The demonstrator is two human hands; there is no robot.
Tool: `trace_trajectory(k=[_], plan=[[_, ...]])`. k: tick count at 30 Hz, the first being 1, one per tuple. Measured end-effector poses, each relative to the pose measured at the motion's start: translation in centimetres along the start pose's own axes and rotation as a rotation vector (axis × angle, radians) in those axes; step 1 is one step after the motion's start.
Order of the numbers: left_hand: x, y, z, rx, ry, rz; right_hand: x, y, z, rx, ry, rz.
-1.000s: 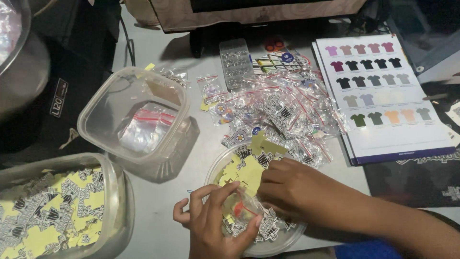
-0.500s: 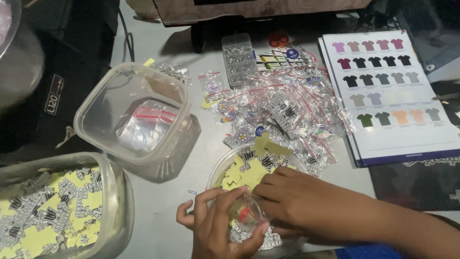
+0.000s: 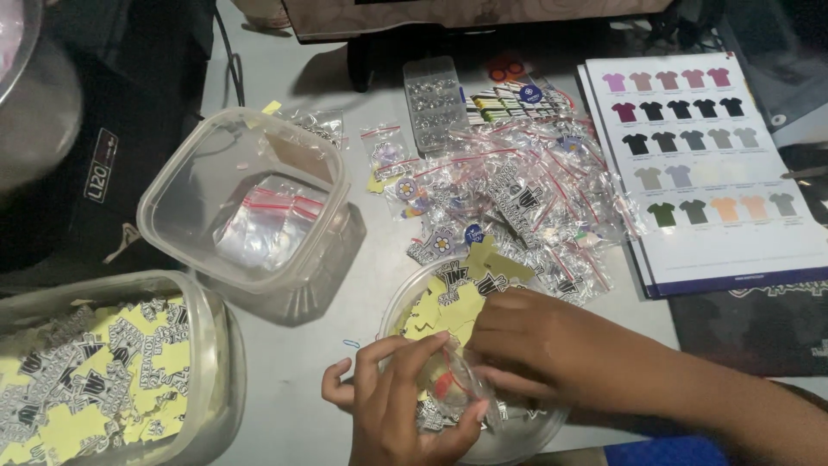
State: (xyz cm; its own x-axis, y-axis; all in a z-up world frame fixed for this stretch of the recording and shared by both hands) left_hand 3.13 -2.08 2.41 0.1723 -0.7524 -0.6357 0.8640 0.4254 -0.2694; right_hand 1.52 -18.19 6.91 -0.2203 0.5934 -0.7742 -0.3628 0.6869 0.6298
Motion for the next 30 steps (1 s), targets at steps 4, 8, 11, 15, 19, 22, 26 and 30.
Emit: trace_trajectory(k=[4,8,11,15,19,22,26,30], plan=[[-0.1,0.0,0.1,0.018,-0.019,0.025,-0.9,0.4,-0.7,0.049,0.035,0.015],[-0.2,-0.1,0.3,0.041,-0.028,0.037,-0.4,0.5,-1.0,0.031,0.169,0.023],[-0.2,0.0,0.2,0.032,-0.015,0.030,0.8,0.5,-1.0,-0.030,0.252,-0.078],[-0.1,0.0,0.1,0.023,-0.005,0.027,1.3,0.8,-1.0,-0.048,0.220,-0.257],[-0.2,-0.1,0.1,0.002,-0.009,0.021,2.3,0.4,-0.7,-0.024,0.266,-0.327],[-0.2,-0.1,0.1,0.001,0.004,0.004,2.3,0.6,-0.3,0.031,0.289,-0.252],[-0.1,-0.1,-0.1,-0.006,0.004,0.008,2.1,0.2,-0.3,-0.012,0.164,-0.181],[-0.2,0.1,-0.1,-0.010,0.026,-0.011,1.7,-0.6,-0.4,-0.028,0.104,-0.158]])
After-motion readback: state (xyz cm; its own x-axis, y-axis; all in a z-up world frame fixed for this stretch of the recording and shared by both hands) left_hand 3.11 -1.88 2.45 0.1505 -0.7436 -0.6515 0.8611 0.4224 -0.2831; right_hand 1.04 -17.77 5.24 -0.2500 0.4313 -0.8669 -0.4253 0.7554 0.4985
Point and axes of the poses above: each hand's wrist, its own z-axis towards the middle knuckle, its own x-axis out of the palm, y = z × x, the point moved 5 cm from there along z, towards the middle knuckle, and after that the axes turned 14 degrees about x, right-handed, at the moved point
